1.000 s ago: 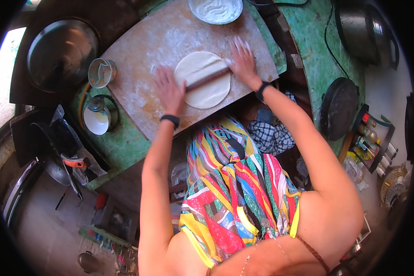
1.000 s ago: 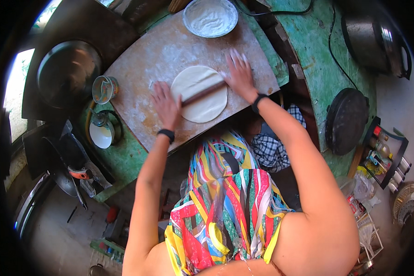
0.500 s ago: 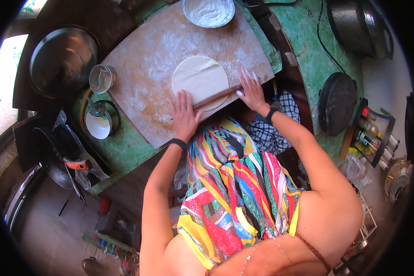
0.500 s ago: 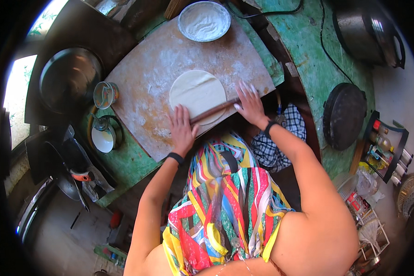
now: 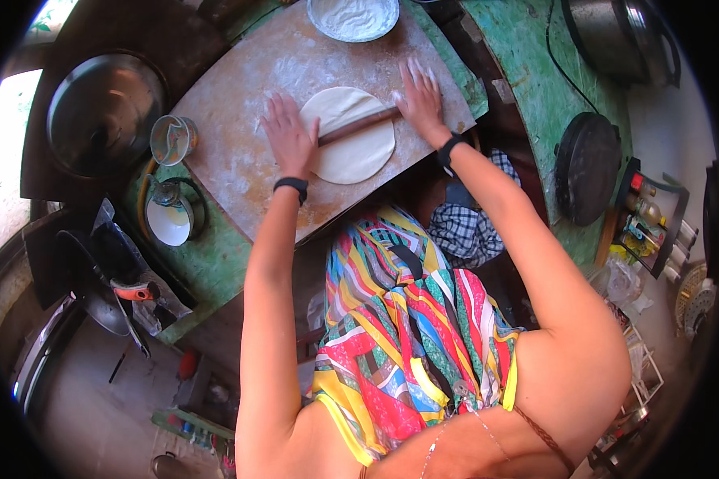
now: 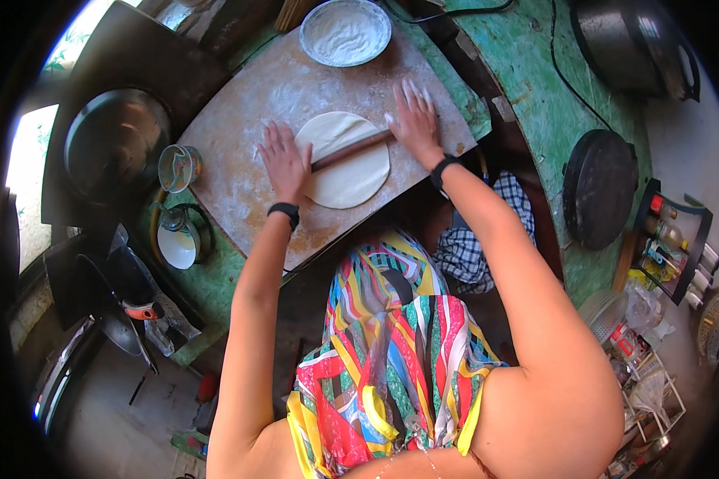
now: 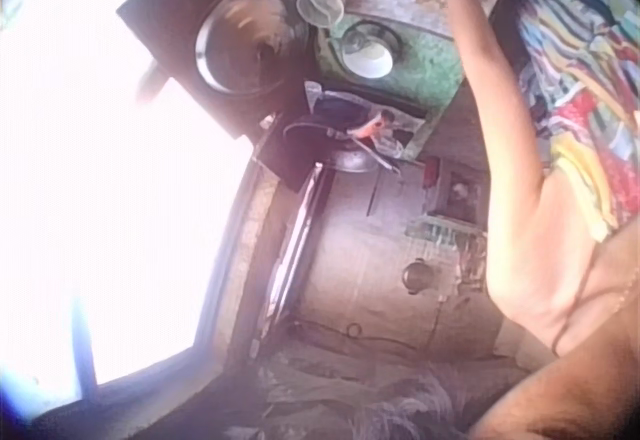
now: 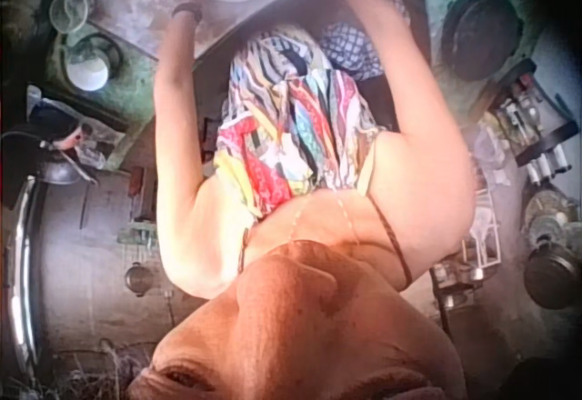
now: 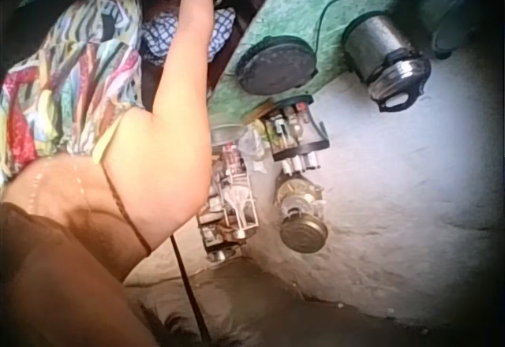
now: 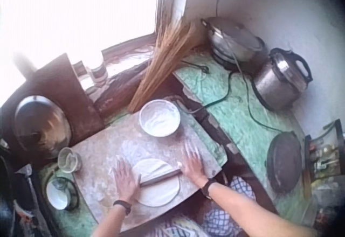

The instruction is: The person rolls out dough with a rolling pin on a wooden board and uses a knife to cut a piece of dough into wedges. They place a flat piece of dough onto an electric griddle, flip it with a wooden spatula, and then handle items under the counter.

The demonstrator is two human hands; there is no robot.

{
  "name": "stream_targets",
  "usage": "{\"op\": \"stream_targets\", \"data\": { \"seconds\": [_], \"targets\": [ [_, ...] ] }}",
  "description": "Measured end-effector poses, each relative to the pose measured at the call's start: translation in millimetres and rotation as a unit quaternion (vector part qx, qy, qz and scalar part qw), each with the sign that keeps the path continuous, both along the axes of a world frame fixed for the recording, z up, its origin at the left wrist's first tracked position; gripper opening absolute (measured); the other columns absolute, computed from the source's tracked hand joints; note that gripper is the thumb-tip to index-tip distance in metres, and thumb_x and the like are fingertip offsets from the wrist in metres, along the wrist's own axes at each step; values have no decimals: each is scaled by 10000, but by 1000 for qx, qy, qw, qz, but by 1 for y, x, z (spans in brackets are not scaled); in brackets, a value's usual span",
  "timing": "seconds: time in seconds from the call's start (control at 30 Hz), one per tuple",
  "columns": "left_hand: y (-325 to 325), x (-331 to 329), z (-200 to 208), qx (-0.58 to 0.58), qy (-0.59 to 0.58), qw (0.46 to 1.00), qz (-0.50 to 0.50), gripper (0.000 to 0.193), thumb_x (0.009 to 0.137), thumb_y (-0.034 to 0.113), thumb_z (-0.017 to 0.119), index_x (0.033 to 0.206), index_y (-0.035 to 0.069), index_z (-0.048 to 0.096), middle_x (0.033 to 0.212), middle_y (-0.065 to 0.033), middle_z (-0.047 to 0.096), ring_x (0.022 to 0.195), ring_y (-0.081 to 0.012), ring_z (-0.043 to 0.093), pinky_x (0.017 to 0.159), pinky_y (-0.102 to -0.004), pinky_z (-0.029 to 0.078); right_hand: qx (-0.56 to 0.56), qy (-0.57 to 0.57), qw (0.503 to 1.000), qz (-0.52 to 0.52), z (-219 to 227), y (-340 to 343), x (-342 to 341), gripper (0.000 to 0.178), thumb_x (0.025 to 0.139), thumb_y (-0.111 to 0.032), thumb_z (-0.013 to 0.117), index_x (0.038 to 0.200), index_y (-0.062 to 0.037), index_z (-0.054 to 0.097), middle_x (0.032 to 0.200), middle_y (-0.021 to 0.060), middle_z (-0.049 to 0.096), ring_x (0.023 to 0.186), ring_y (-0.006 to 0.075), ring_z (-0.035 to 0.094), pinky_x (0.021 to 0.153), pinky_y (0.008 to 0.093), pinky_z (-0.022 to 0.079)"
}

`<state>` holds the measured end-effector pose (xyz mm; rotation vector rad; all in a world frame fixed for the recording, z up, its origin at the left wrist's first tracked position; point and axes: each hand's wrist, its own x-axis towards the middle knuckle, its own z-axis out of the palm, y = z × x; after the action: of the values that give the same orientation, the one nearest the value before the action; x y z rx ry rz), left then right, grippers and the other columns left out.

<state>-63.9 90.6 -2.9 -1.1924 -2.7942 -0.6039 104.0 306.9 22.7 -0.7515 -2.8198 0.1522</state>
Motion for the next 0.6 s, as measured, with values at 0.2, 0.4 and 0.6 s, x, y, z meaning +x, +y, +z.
{"op": "stream_targets", "data": {
  "seconds": [0.2,0.4,0.6],
  "targets": [
    [-63,89,18,-56,-93,982,-157,687,803,404,551,1324,13,332,1409,-160,269,1330,-301,203,1070,-494,142,-96,-74,992,36,21,-60,102,657,789,-236,554,1349,-28,280,1395,169,288,1306,289,251,1080,443,147],
    [-82,113,20,-6,-129,979,-159,413,773,152,565,1174,79,495,1300,-144,385,1240,-309,330,1033,-442,255,-146,-59,987,15,29,-67,86,544,790,-197,573,1270,-25,384,1276,168,412,1189,308,383,1008,409,281],
    [-75,119,33,61,-163,978,-118,302,685,5,545,970,98,586,1039,-111,528,981,-296,492,839,-392,404,-266,3,952,-152,3,-67,26,371,740,-208,646,1040,-63,483,914,120,545,849,303,553,711,411,456]
  ]
}}
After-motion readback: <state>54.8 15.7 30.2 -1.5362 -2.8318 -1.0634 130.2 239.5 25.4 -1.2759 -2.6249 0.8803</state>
